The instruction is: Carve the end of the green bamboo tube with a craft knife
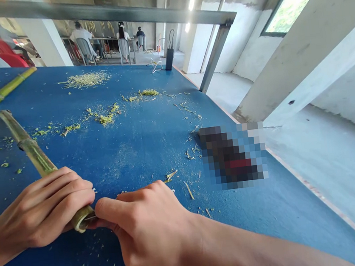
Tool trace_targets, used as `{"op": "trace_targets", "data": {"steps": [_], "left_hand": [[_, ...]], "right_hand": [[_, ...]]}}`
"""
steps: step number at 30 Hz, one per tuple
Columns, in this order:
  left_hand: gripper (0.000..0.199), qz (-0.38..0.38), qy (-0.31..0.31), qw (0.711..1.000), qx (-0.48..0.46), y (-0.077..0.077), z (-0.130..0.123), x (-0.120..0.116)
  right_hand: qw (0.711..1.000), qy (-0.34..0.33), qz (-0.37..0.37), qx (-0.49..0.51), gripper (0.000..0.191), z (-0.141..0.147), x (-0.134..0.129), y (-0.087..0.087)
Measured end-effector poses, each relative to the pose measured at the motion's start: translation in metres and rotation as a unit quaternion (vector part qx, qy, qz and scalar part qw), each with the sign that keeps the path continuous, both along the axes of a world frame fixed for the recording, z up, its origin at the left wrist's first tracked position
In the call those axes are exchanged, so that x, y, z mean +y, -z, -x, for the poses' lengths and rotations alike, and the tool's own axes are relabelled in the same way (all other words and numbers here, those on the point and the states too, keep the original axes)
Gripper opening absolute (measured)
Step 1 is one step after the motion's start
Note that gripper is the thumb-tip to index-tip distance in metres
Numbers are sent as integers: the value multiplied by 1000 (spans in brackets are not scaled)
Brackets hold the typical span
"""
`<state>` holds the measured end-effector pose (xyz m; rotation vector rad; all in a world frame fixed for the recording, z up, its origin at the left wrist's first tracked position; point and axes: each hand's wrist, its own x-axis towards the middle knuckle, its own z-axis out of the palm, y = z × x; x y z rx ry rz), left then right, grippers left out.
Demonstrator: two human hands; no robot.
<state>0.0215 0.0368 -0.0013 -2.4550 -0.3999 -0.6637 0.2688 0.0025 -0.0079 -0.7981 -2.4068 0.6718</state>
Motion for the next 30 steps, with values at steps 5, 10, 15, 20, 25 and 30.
{"op": "trace_targets", "data": {"steps": [5,10,15,20,25,30], "left_hand": [[19,6,18,1000,-1,1,1,0],[19,4,14,1000,6,-1,1,-2],[23,3,16,1000,15,-5,-1,-1],[19,4,6,1000,13,-5,-3,-1],[14,9,14,999,29,-2,1,-2],[19,5,10,1000,15,-2,0,-2]], "right_hand": [[999,-18,36,-21,24,-4,4,-8],[998,-25,50,-27,25,-4,3,-10],[996,-22,79,-26,24,-3,5,-12],[996,-17,84,-12,20,-1,5,-12],[1000,6,29,-3,18,2,-1,-1],[999,16,-48,-17,29,2,-4,0]]}}
